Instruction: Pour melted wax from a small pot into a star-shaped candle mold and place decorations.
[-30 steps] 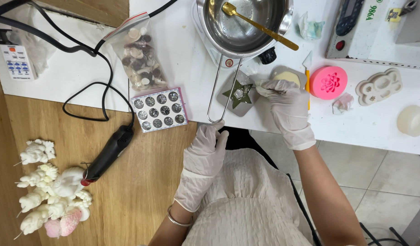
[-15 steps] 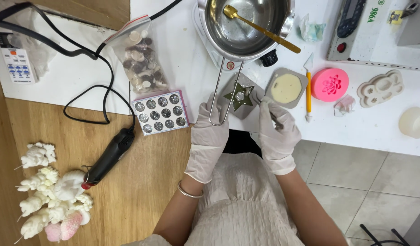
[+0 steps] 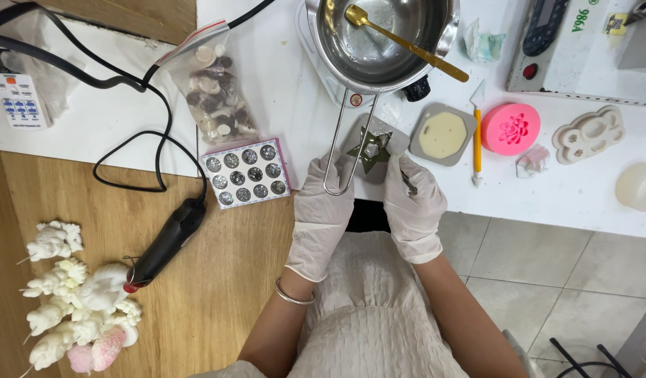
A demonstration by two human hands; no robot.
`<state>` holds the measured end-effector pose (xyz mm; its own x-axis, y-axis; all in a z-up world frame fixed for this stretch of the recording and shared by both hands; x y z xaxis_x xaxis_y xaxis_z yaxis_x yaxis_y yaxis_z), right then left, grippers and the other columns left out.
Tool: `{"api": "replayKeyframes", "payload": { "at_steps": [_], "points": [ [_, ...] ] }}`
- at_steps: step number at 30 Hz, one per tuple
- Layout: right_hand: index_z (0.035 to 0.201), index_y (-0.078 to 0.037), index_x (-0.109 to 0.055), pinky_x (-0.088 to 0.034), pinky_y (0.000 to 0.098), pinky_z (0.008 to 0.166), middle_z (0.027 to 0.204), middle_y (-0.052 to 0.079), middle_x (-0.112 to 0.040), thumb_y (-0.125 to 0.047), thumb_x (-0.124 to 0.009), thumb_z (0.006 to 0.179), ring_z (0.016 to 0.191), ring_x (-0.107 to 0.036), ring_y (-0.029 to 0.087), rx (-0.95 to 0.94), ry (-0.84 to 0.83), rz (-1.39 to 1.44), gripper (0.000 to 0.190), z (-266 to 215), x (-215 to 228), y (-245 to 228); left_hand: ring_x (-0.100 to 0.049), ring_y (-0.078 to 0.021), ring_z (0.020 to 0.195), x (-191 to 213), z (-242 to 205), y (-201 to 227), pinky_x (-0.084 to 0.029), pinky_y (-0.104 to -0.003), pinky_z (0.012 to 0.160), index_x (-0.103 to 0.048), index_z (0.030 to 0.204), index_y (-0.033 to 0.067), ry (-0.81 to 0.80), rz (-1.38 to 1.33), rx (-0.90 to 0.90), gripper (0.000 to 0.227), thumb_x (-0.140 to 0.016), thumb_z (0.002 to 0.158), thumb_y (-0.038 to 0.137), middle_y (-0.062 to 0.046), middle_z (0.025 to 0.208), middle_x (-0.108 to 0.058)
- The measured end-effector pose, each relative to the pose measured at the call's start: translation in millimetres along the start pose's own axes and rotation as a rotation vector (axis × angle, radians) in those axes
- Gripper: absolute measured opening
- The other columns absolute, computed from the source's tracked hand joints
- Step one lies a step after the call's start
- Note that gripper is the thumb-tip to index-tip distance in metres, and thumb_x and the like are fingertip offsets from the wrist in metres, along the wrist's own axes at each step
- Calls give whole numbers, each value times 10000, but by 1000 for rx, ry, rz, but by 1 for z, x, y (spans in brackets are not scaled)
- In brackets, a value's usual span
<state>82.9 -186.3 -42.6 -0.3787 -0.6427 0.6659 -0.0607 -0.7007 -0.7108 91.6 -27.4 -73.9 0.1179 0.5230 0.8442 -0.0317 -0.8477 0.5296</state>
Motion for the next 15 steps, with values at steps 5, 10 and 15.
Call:
{"api": "replayKeyframes", "payload": {
  "at_steps": [5,10,15],
  "points": [
    [1086,-32,-731,-589,304,796,997,112,-770,-64,-804,974,878,-759,202,-90,-31,11,137,1,-1,6,-632,-287,993,-3,-5,-3,-548,-406,727,-625,1127,59,50,-144,35,225,-665,919,133,-90,1175,-660],
    [1062,-39,-679,-590,301,788,1013,114,-769,-76,-804,984,876,-758,197,-77,-42,22,152,3,-2,8,-651,-284,927,2,-1,-2,-536,-417,690,-624,1143,58,18,-192,99,205,-671,964,147,-90,1065,-656],
    [1042,-33,-586,-589,292,775,1026,117,-764,-70,-791,1001,872,-756,194,-14,-74,21,213,8,0,4,-622,-306,915,-4,-1,-10,-523,-437,688,-610,1178,43,6,-206,127,247,-671,965,153,-105,1059,-631]
  ]
}}
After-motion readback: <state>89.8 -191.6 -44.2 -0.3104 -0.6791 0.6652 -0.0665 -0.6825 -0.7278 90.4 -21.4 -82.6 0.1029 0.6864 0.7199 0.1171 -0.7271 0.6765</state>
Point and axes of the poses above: each hand's wrist, its own z-axis towards the middle knuckle, its own x-axis out of the back of the hand, y = z × x, the point moved 6 cm from there along z, towards the middle knuckle
